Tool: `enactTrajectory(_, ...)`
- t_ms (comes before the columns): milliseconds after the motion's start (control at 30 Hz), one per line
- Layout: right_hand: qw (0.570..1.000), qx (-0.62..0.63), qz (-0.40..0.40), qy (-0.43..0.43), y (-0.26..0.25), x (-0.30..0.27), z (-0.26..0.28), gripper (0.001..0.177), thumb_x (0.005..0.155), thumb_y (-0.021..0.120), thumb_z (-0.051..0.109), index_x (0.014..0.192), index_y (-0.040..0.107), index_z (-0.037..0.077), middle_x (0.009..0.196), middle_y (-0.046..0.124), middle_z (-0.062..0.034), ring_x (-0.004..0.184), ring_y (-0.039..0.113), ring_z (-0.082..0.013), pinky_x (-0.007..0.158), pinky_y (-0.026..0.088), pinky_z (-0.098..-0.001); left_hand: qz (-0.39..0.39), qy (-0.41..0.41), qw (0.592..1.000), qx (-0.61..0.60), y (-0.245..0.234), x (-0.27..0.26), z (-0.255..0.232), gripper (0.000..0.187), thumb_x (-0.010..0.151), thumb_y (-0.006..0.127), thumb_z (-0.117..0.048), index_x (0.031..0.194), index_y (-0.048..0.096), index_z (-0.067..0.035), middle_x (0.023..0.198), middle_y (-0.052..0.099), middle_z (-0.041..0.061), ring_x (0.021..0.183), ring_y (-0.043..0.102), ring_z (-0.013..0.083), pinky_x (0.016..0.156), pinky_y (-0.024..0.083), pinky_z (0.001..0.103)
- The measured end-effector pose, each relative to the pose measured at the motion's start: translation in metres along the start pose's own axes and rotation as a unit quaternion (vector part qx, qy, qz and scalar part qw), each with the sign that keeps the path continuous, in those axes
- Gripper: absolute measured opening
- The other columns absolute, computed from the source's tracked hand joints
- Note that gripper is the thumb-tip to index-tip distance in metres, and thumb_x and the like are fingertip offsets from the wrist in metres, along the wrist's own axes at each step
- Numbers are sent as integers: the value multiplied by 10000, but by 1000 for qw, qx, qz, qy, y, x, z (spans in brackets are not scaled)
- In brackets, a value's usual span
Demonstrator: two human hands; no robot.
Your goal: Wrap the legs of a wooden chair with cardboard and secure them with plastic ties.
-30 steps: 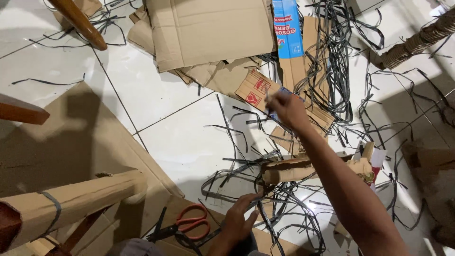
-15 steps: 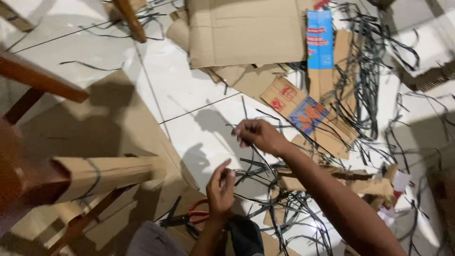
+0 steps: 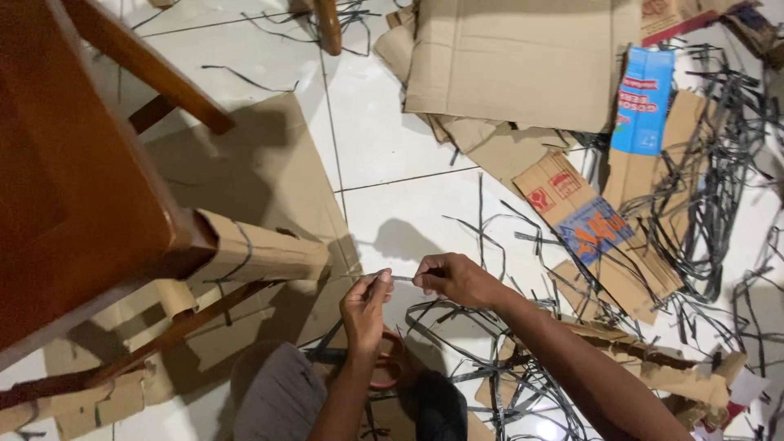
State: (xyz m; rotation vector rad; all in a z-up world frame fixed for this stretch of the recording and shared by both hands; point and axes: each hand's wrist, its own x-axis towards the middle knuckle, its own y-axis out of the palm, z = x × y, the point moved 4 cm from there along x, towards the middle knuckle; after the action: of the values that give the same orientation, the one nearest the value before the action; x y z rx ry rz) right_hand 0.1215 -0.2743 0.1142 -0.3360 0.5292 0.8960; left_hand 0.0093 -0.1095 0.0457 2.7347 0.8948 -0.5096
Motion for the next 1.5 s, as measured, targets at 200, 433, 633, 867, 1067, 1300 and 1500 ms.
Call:
enactTrajectory(200, 995, -96, -14, -15, 10, 26, -24, 269, 994, 667, 312, 968, 718, 49, 769, 700, -140, 740, 636, -232, 691, 528, -376, -75, 18, 997, 2, -65, 13, 46, 199, 922, 808, -188, 932, 798, 10, 706, 700, 135, 678, 608, 146, 648, 539, 302)
enactTrajectory(433, 987, -98, -126, 11, -9, 46, -26, 354, 994, 629, 424, 957, 745, 92, 750, 677, -149, 748, 616, -285, 746, 483, -420, -135, 49, 985, 95, -122, 26, 20, 252, 952, 746, -254, 1110, 774, -59, 962, 699, 130, 901, 580, 199, 848, 495, 375)
enactTrajectory(633, 984, -52, -172, -9, -3, 69, -33, 409, 1001, 624, 466, 895, 716, 82, 681, 631, -105, 693, 571, -253, 701, 452, -401, -72, 12, 984, 161, -104, 30, 18, 280, 927, 747, -237, 1171, 763, -99, 981, 699, 151, 919, 635, 225, 856, 523, 393)
enactTrajectory(867, 984, -62, -168, -5, 16, 89, -17, 432, 1003, 574, 476, 864, 719, 93, 652, 654, -89, 676, 614, -253, 704, 478, -396, -115, 4, 993, 19, -109, 54, 78, 388, 927, 781, -294, 1214, 705, -44, 990, 712, 130, 854, 643, 172, 732, 535, 338)
enactTrajectory(1067, 984, -67, -161, -23, 35, 121, 0, 406, 1034, 537, 399, 860, 720, 81, 630, 660, -92, 669, 621, -260, 712, 508, -405, -150, -19, 988, 7, -148, 85, 164, 332, 934, 777, -246, 1052, 746, 62, 968, 718, 206, 927, 605, 227, 817, 508, 438)
enactTrajectory(1300, 990, -54, -128, -22, 59, 136, 3, 435, 1032, 479, 402, 814, 704, 99, 611, 676, -88, 626, 611, -255, 665, 494, -385, -118, 37, 990, -70, -88, 41, 49, 165, 900, 797, -102, 1018, 695, -47, 681, 670, 83, 632, 610, 137, 568, 476, 263)
enactTrajectory(1500, 995, -16, -97, -16, 76, 120, -11, 347, 991, 605, 385, 798, 738, 129, 635, 708, -76, 637, 605, -197, 656, 499, -352, 4, 1, 1000, 10, -57, 35, -1, 293, 962, 728, -180, 1213, 732, -29, 934, 715, 72, 864, 625, 130, 829, 571, 365)
